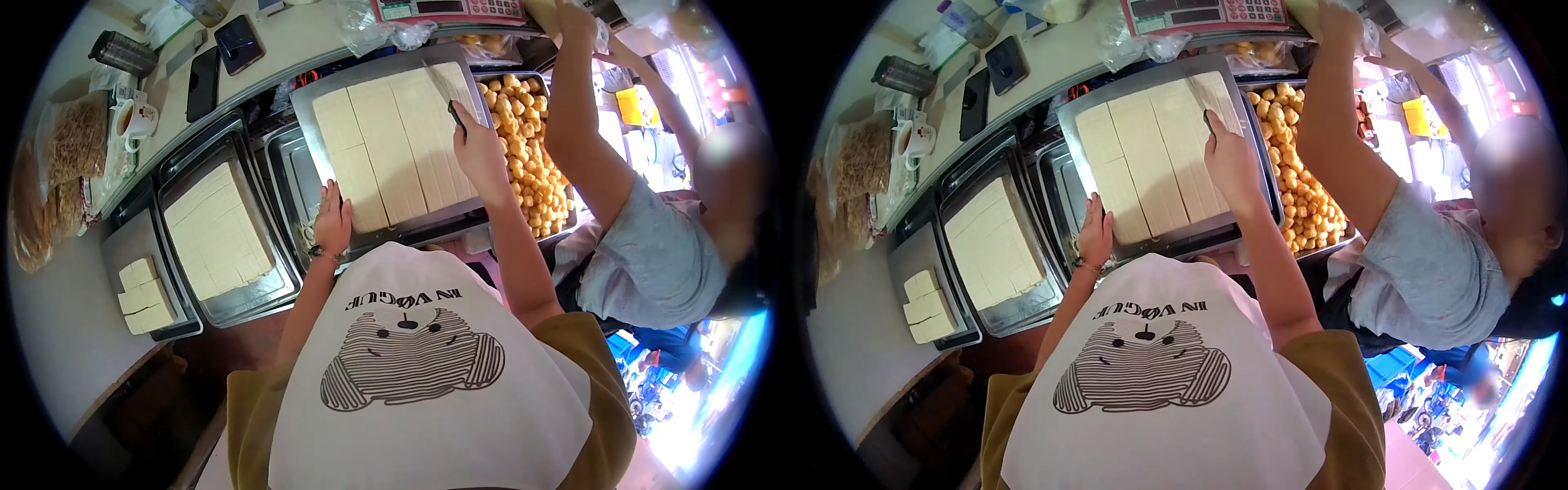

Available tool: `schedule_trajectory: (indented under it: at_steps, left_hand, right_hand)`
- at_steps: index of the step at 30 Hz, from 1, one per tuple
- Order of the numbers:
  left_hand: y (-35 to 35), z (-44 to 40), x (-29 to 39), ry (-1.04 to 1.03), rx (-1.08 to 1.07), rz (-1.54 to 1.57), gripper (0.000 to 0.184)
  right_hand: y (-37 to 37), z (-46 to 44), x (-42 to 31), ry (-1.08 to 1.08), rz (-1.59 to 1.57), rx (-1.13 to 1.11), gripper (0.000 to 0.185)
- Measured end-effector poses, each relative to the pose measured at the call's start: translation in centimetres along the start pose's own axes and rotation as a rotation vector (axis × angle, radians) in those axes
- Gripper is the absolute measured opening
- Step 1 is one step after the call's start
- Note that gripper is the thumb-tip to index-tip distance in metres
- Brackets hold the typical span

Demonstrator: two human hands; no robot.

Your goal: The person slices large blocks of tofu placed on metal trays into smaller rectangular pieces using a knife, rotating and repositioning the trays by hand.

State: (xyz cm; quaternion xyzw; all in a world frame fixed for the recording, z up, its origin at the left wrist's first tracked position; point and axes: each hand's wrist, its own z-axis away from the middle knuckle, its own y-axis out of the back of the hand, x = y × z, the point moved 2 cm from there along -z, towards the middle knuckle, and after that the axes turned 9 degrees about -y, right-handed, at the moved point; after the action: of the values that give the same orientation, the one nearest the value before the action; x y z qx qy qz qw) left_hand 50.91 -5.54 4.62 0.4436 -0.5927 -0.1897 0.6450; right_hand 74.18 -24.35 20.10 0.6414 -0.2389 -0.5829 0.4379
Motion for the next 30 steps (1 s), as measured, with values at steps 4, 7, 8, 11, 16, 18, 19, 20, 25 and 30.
schedule_trajectory:
  at_steps: [4,7,8,11,16,18,19,20,25,30]
  left_hand:
    - [0.1,0.0,0.1,-0.001,-0.004,0.015,0.051]
    - [0.2,0.1,0.2,0.004,-0.006,0.032,0.051]
    - [0.2,0.0,0.3,0.006,-0.006,0.037,0.051]
    - [0.3,0.0,0.3,0.007,-0.013,0.03,0.051]
    - [0.0,0.1,0.1,-0.015,0.011,0.021,0.051]
    - [0.0,0.1,0.1,-0.019,0.021,0.017,0.05]
    - [0.0,0.1,0.1,-0.019,0.025,0.017,0.05]
    - [0.0,0.1,0.1,-0.02,0.028,0.017,0.05]
    - [-0.1,0.1,0.1,-0.015,0.028,-0.002,0.05]
    - [-0.1,0.1,0.1,-0.016,0.032,0.014,0.05]
  right_hand:
    - [0.0,0.0,-0.2,-0.009,-0.021,-0.021,0.041]
    - [-0.5,-0.3,0.2,0.062,0.003,0.026,0.041]
    - [-0.4,-0.3,0.2,0.068,0.006,0.033,0.041]
    - [-0.3,-0.3,0.0,0.071,0.014,0.044,0.04]
    - [-0.6,-0.8,0.0,0.083,0.023,0.046,0.04]
    - [-0.8,-1.5,-0.1,0.091,0.025,0.047,0.04]
    - [-0.9,-1.8,-0.1,0.094,0.026,0.048,0.04]
    - [-1.0,-2.0,-0.4,0.065,0.056,0.01,0.04]
    - [-0.5,-2.2,-1.4,-0.007,0.122,-0.075,0.041]
    - [-0.5,-1.8,-1.3,-0.011,0.121,-0.087,0.043]
